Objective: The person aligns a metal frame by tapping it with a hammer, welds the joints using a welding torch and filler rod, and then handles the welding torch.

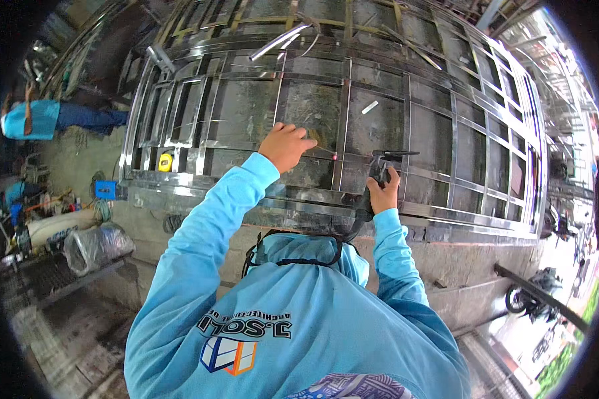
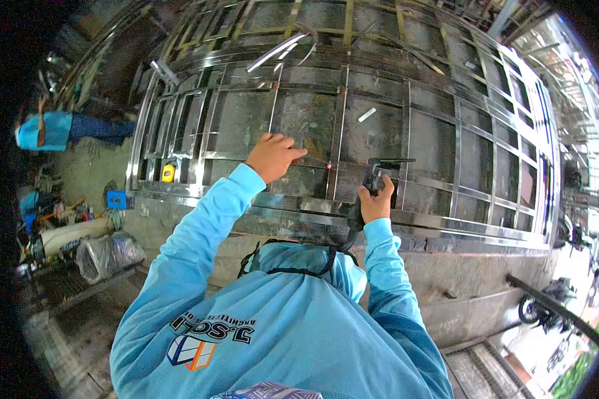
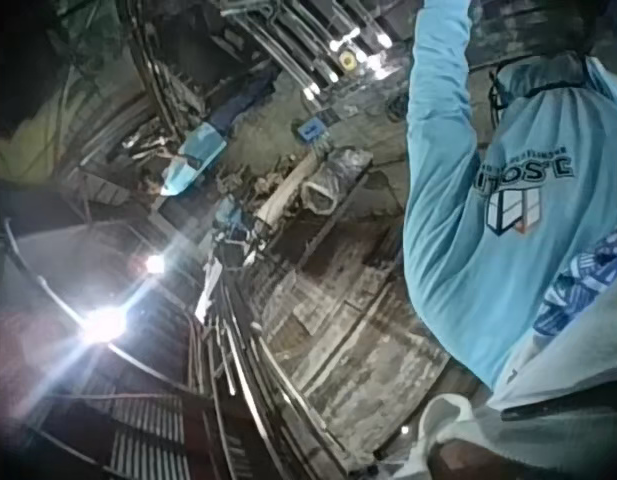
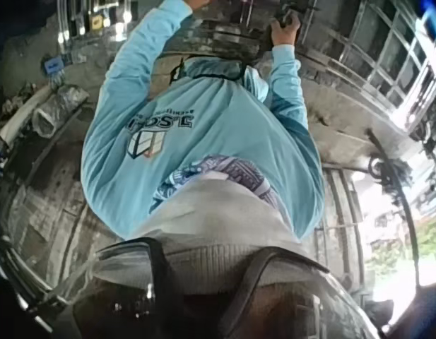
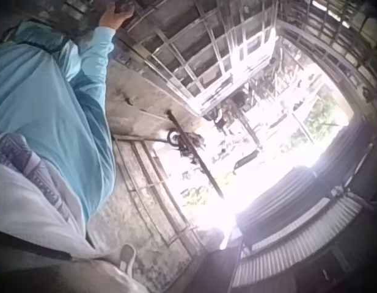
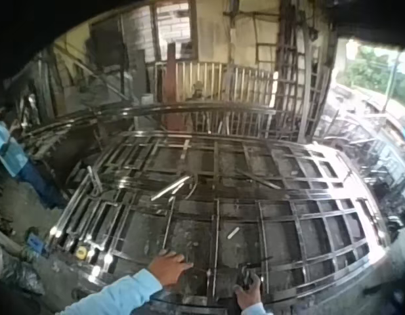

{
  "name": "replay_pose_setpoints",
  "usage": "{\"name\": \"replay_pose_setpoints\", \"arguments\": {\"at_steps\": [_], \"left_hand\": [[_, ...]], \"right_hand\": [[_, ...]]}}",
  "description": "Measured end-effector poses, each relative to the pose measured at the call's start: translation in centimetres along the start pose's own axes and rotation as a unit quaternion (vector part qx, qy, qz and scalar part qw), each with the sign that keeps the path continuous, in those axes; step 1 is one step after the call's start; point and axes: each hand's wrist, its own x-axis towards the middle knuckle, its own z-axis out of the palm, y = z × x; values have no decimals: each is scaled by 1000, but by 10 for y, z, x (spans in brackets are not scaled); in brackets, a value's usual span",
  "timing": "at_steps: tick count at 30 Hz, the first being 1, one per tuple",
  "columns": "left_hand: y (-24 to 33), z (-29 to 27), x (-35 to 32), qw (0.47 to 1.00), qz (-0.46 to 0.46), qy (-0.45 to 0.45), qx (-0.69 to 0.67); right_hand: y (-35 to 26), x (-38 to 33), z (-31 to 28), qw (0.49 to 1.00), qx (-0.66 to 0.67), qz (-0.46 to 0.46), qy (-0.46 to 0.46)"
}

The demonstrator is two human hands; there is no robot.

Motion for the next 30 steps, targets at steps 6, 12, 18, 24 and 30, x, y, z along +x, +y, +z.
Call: {"name": "replay_pose_setpoints", "arguments": {"at_steps": [6, 12, 18, 24, 30], "left_hand": [[-36, 38, 24, 997, -4, -62, -35], [-77, 56, 36, 993, -79, -67, -51], [-111, 74, 61, 993, -92, 54, -52], [-89, 38, 47, 955, -69, 263, -117], [9, 35, -19, 926, -50, 102, -361]], "right_hand": [[14, -9, -6, 999, 10, -23, 26], [-1, -22, -4, 995, -28, -24, 90], [-1, -45, 0, 990, -50, 2, 129], [-41, -70, 23, 987, 116, 39, 99], [-60, -102, 3, 988, 128, 54, 63]]}}
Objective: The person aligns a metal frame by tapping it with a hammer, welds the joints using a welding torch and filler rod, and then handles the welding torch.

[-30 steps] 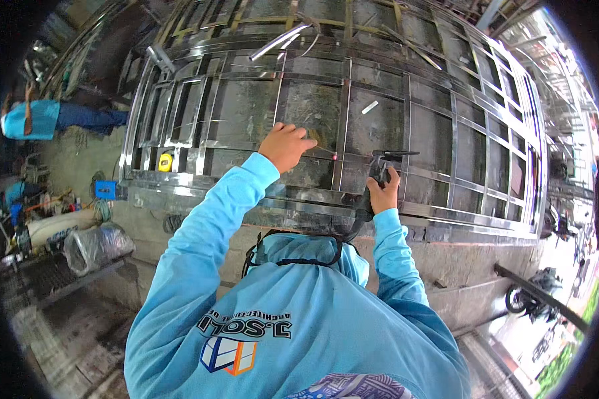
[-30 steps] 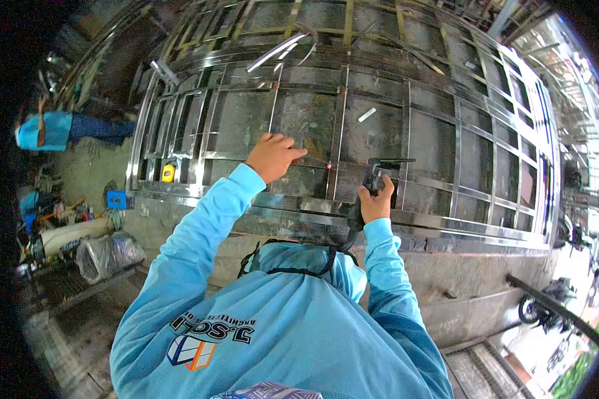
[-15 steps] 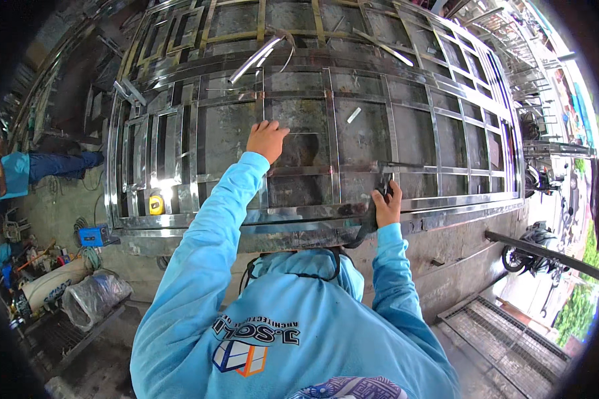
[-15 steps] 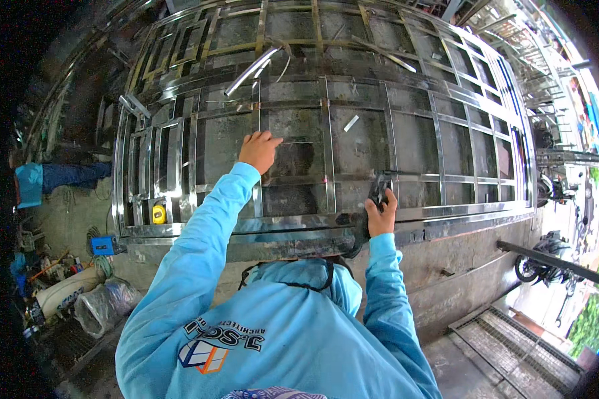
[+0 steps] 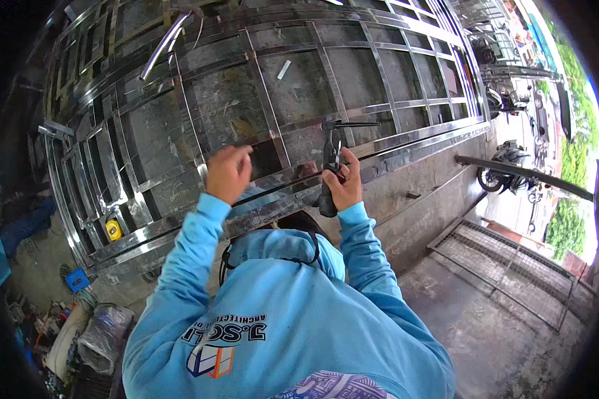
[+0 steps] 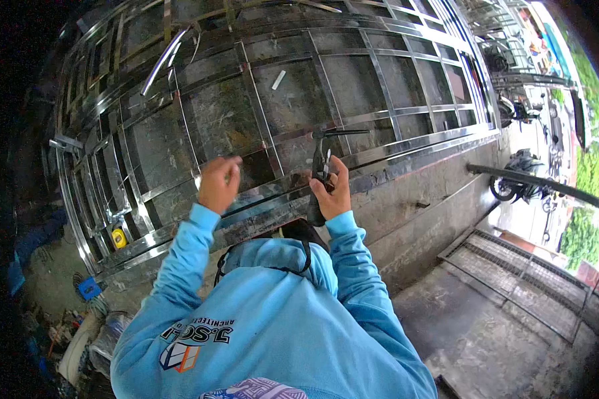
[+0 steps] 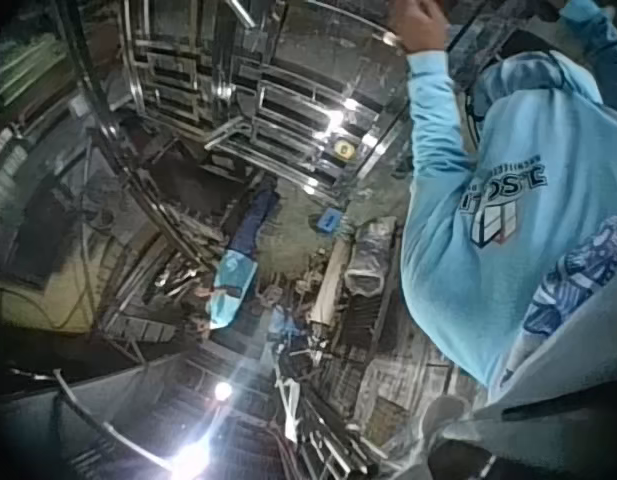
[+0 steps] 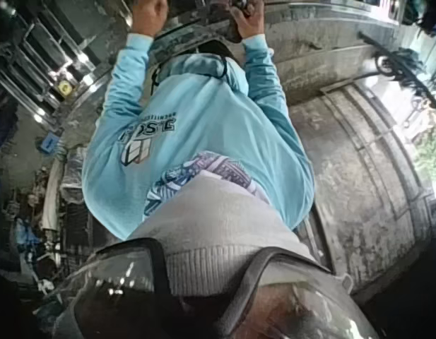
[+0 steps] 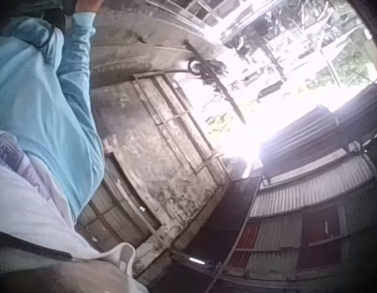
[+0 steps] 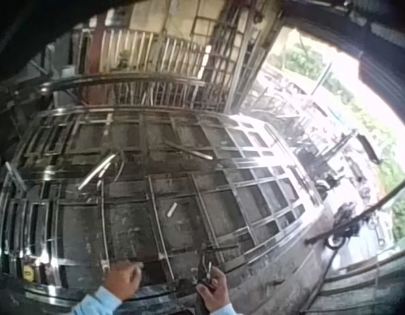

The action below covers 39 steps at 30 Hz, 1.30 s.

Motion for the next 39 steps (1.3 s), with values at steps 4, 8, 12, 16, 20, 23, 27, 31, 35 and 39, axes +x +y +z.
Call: {"name": "replay_pose_setpoints", "arguments": {"at_steps": [4, 8, 12, 16, 20, 23, 27, 31, 35, 39], "left_hand": [[62, 53, -55, 978, -79, -111, -158], [120, 109, -72, 959, -29, -193, -204], [157, 188, -77, 967, 72, -188, -156], [198, 219, -85, 887, 46, -339, -311], [247, 198, -113, 836, -83, -287, -460], [260, 202, -145, 794, -142, -242, -539], [276, 207, -163, 750, -144, -115, -636], [300, 186, -171, 762, -95, -128, -627], [310, 163, -194, 762, -106, -111, -629], [298, 135, -202, 723, -149, -79, -670]], "right_hand": [[-10, -40, -40, 998, 15, -47, -27], [-44, -83, -87, 989, 79, -105, -66], [-113, -128, -146, 981, 116, -139, -74], [-123, -131, -204, 963, 132, -219, -87], [-103, -111, -219, 950, 108, -278, -95], [-78, -111, -211, 953, 93, -270, -103], [-59, -135, -193, 946, 151, -216, -191], [-48, -154, -169, 925, 179, -239, -236], [-47, -166, -147, 903, 196, -245, -292], [-32, -163, -117, 903, 134, -260, -316]]}}
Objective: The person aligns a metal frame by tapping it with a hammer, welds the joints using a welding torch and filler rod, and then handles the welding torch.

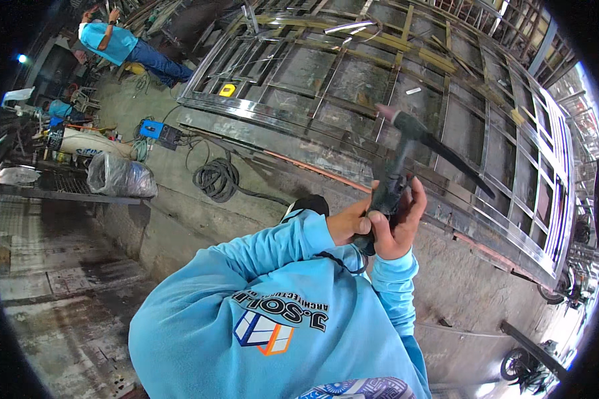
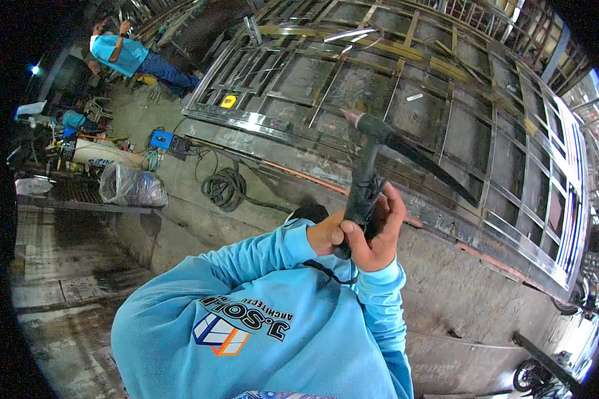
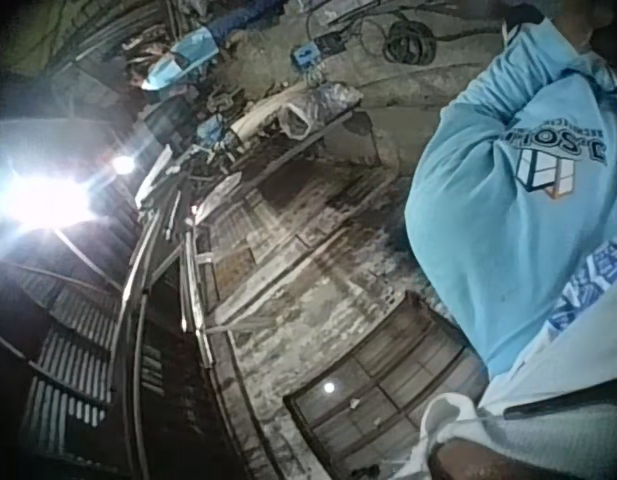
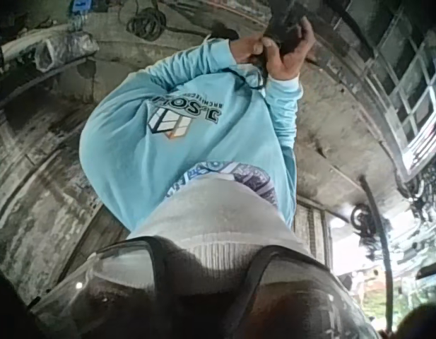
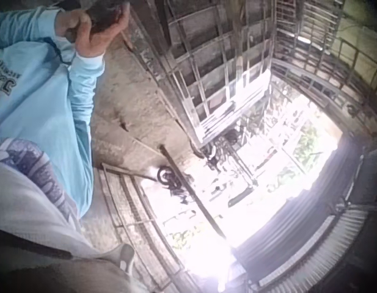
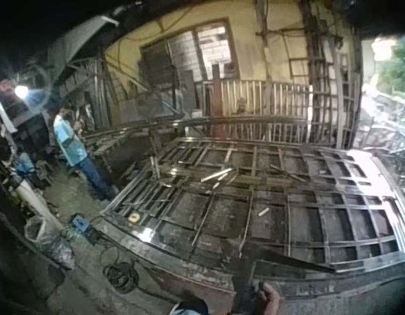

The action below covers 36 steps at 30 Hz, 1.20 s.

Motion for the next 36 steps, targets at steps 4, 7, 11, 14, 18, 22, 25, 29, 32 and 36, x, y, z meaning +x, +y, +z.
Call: {"name": "replay_pose_setpoints", "arguments": {"at_steps": [4, 7, 11, 14, 18, 22, 25, 29, 32, 36], "left_hand": [[16, -43, -12, 1000, -20, -6, -19], [24, -78, -26, 999, -17, -30, -40], [47, -109, -52, 998, -38, -29, -42], [59, -123, -66, 999, 9, 48, 10], [84, -148, -75, 993, 27, 68, 98], [101, -164, -81, 966, 101, 111, 208], [119, -161, -90, 970, 64, 128, 198], [118, -162, -90, 977, 94, 124, 147], [129, -158, -89, 962, 186, 75, 188], [103, -166, -90, 958, 196, 150, 146]], "right_hand": [[7, 14, 30, 998, -2, 9, -62], [21, 27, 55, 996, 6, 31, -81], [26, 54, 88, 993, -20, 92, -77], [44, 71, 116, 990, -33, 117, -69], [53, 90, 149, 990, -83, 76, -83], [56, 96, 185, 984, -160, -14, -76], [54, 112, 199, 984, -143, 15, -104], [67, 120, 196, 972, -210, -45, -101], [36, 129, 208, 991, -109, -56, -60], [0, 165, 184, 998, -64, -15, -16]]}}
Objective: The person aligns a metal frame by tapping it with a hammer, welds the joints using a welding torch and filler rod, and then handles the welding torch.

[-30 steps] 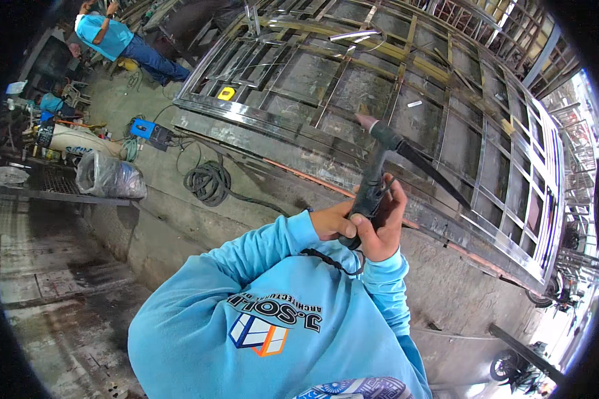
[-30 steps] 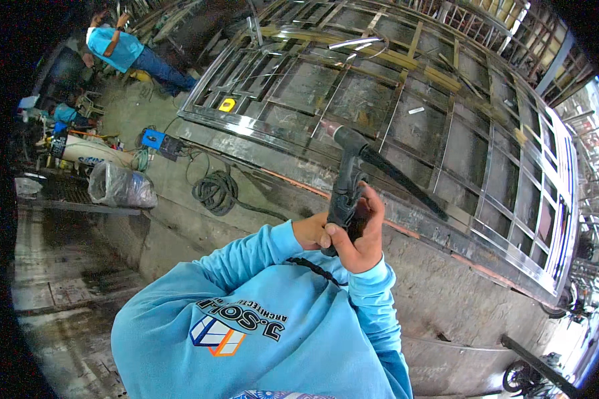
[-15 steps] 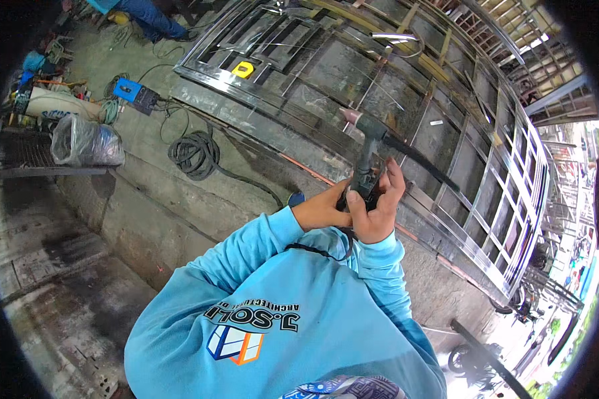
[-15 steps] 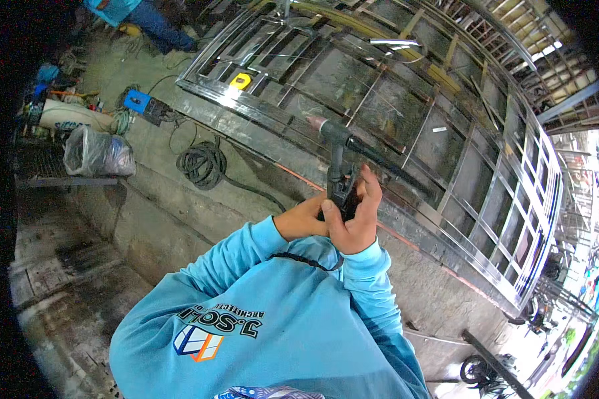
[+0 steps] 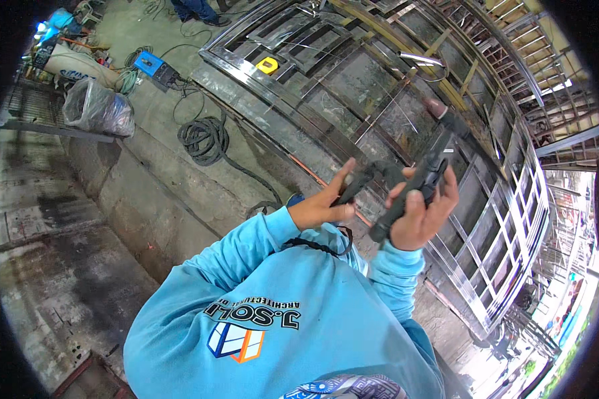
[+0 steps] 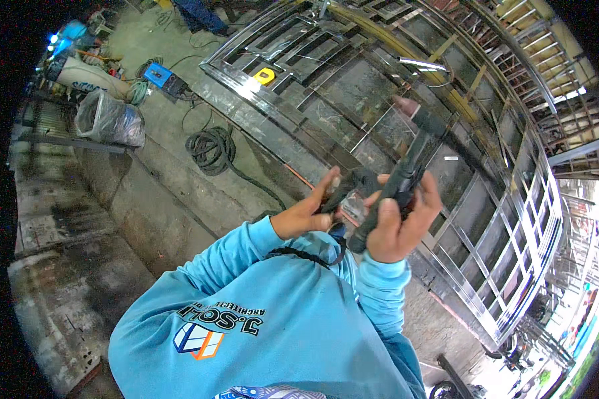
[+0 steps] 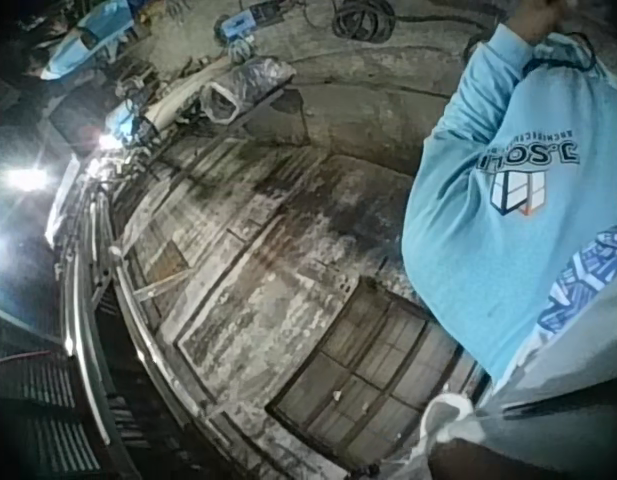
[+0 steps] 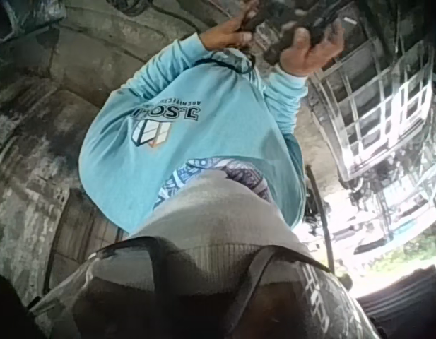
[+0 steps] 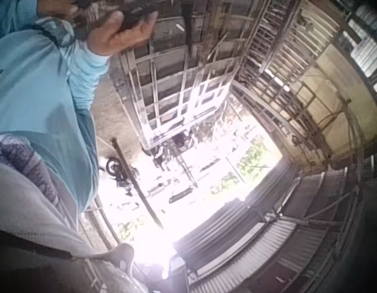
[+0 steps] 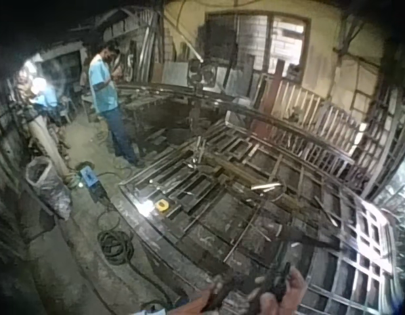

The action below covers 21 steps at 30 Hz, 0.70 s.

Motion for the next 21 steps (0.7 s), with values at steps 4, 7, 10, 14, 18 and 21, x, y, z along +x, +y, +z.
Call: {"name": "replay_pose_setpoints", "arguments": {"at_steps": [4, 7, 10, 14, 18, 21], "left_hand": [[3, 26, 20, 992, 18, 71, 101], [-10, 45, 34, 991, -23, 74, 109], [-40, 57, 48, 992, 1, 122, 43], [-46, 88, 42, 975, 36, 135, -172], [-45, 114, 26, 952, 28, 175, -248], [-53, 103, 14, 984, -17, 172, 40]], "right_hand": [[-15, 8, -37, 994, 103, 20, -33], [-13, 2, -51, 981, 184, 41, -41], [2, -4, -57, 963, 250, 68, -79], [36, -9, -61, 946, 284, 99, -119], [56, -13, -60, 915, 343, 132, -168], [58, -23, -53, 915, 329, 143, -183]]}}
